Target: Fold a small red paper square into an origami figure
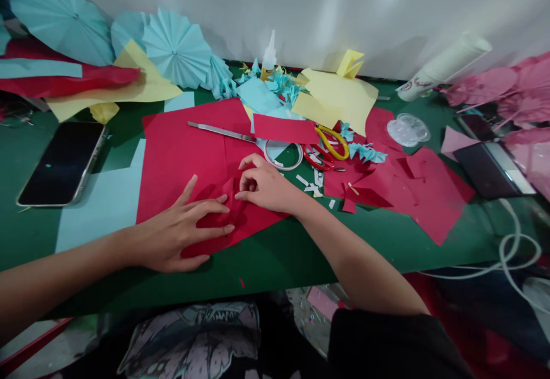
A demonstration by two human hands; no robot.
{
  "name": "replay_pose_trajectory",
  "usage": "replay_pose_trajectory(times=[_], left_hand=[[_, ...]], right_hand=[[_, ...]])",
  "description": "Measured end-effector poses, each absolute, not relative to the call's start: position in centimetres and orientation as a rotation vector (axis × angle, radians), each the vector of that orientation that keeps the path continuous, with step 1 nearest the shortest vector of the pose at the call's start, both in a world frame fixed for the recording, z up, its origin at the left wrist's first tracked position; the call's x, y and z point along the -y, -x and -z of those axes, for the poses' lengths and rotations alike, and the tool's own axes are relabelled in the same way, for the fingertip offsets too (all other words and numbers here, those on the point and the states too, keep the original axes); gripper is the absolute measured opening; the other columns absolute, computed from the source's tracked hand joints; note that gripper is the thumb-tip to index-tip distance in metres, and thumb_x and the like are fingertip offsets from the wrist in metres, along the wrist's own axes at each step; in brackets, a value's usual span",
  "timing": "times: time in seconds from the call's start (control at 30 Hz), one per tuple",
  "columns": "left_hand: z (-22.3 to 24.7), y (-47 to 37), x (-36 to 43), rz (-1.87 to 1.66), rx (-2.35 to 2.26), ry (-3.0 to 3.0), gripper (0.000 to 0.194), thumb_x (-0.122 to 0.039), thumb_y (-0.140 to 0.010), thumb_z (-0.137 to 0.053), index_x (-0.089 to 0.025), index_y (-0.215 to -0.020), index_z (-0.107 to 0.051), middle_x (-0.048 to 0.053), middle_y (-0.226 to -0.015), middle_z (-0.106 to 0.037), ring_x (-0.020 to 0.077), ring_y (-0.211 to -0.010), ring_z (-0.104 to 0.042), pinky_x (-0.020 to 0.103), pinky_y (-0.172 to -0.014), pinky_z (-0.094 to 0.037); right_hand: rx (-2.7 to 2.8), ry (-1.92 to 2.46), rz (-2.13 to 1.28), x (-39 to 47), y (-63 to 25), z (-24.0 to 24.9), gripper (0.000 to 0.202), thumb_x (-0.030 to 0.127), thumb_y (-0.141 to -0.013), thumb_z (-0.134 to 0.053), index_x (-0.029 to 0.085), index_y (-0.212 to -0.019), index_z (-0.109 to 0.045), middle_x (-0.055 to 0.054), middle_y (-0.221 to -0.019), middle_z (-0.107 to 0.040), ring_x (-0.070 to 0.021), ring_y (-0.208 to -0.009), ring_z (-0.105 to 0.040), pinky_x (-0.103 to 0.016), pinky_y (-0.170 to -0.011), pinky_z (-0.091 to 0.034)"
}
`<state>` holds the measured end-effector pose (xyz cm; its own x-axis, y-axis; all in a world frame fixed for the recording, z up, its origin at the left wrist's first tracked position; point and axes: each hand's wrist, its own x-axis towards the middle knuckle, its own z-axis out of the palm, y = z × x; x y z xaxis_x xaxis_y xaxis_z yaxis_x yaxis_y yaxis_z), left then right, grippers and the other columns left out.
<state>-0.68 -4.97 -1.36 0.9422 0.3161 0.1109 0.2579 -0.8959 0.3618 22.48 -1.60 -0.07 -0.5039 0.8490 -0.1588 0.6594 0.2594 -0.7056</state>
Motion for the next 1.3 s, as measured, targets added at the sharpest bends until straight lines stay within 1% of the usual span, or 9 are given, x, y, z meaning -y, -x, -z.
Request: replay_pose_trajectory(times=[0.07,0.13,0.23,0.4,0.53,0.7,0.83,0.97,1.3], left_hand=[[1.4,0.7,5.0,-0.233,-0.419,-2.763,0.045,-0.035,-0.084,-0.049,-0.023,-0.127,-0.047,0.013,-0.127,-0.043,0.0279,-0.118,-0.046,0.064,-0.101,0.011],[1.6,0.7,5.0,-0.237,-0.419,-2.774,0.044,-0.035,-0.084,-0.049,-0.023,-0.127,-0.047,0.014,-0.125,-0.043,0.0284,-0.119,-0.045,0.065,-0.101,0.009],[1.7,0.7,4.9,-0.250,-0.423,-2.783,0.045,-0.036,-0.084,-0.049,-0.022,-0.127,-0.046,0.016,-0.122,-0.044,0.0295,-0.121,-0.042,0.067,-0.101,0.005],[1.7,0.7,4.9,-0.244,-0.419,-2.789,0.046,-0.035,-0.084,-0.050,-0.021,-0.128,-0.046,0.015,-0.116,-0.047,0.0301,-0.122,-0.039,0.067,-0.102,-0.002],[1.9,0.7,5.0,-0.243,-0.437,-2.802,0.052,-0.037,-0.084,-0.050,-0.020,-0.133,-0.041,0.015,-0.117,-0.046,0.0299,-0.122,-0.038,0.066,-0.103,-0.003],[2.1,0.8,5.0,-0.236,-0.471,-2.790,0.063,-0.038,-0.084,-0.047,-0.014,-0.139,-0.028,0.017,-0.123,-0.044,0.0279,-0.125,-0.034,0.061,-0.106,-0.004],[1.9,0.6,4.9,-0.186,-0.477,-2.791,0.063,-0.039,-0.083,-0.048,-0.018,-0.139,-0.029,0.016,-0.122,-0.044,0.0285,-0.124,-0.035,0.061,-0.106,-0.007],[1.6,0.5,4.8,-0.161,-0.467,-2.811,0.061,-0.040,-0.084,-0.047,-0.018,-0.138,-0.031,0.016,-0.122,-0.044,0.0289,-0.125,-0.035,0.060,-0.106,-0.008],[1.6,0.5,5.1,-0.188,-0.489,-2.835,0.055,-0.041,-0.086,-0.043,-0.018,-0.136,-0.036,0.016,-0.125,-0.043,0.0270,-0.124,-0.037,0.057,-0.108,-0.004]], right_hand=[[2.255,1.403,-1.062,1.4,-22.7,-0.1,0.017,0.028,-0.076,-0.063,0.015,-0.071,-0.054,-0.008,-0.108,-0.046,-0.0068,-0.064,-0.049,-0.027,-0.064,-0.045],[2.245,1.427,-1.045,1.3,-23.1,-0.3,0.017,0.031,-0.079,-0.060,0.016,-0.078,-0.052,-0.005,-0.091,-0.052,-0.0095,-0.066,-0.050,-0.027,-0.062,-0.043],[2.279,1.437,-1.174,1.1,-23.6,-0.8,0.016,0.031,-0.082,-0.055,0.018,-0.091,-0.049,0.000,-0.073,-0.053,-0.0092,-0.057,-0.048,-0.026,-0.057,-0.040],[2.213,1.354,-1.469,1.1,-24.0,-1.2,0.021,0.030,-0.086,-0.047,0.021,-0.104,-0.044,-0.002,-0.085,-0.057,-0.0086,-0.057,-0.052,-0.024,-0.053,-0.042],[2.235,1.315,-1.377,1.1,-23.9,-0.7,0.028,0.020,-0.076,-0.056,0.019,-0.102,-0.045,-0.001,-0.083,-0.055,-0.0104,-0.066,-0.054,-0.024,-0.059,-0.043],[2.097,1.314,-1.378,1.2,-23.6,0.3,0.022,0.016,-0.073,-0.054,0.019,-0.094,-0.047,0.000,-0.078,-0.055,-0.0099,-0.065,-0.053,-0.024,-0.059,-0.043],[2.049,1.344,-1.323,1.5,-23.0,0.5,0.019,0.011,-0.070,-0.052,0.018,-0.087,-0.048,-0.001,-0.081,-0.057,-0.0084,-0.061,-0.052,-0.023,-0.056,-0.041],[2.145,1.390,-1.136,1.8,-22.4,0.3,0.019,0.005,-0.067,-0.049,0.017,-0.081,-0.048,0.002,-0.071,-0.054,-0.0069,-0.054,-0.046,-0.022,-0.054,-0.036],[2.432,1.213,-0.899,1.6,-22.7,0.6,0.016,0.007,-0.075,-0.049,0.015,-0.085,-0.059,-0.005,-0.090,-0.056,-0.0107,-0.069,-0.049,-0.025,-0.065,-0.038]])
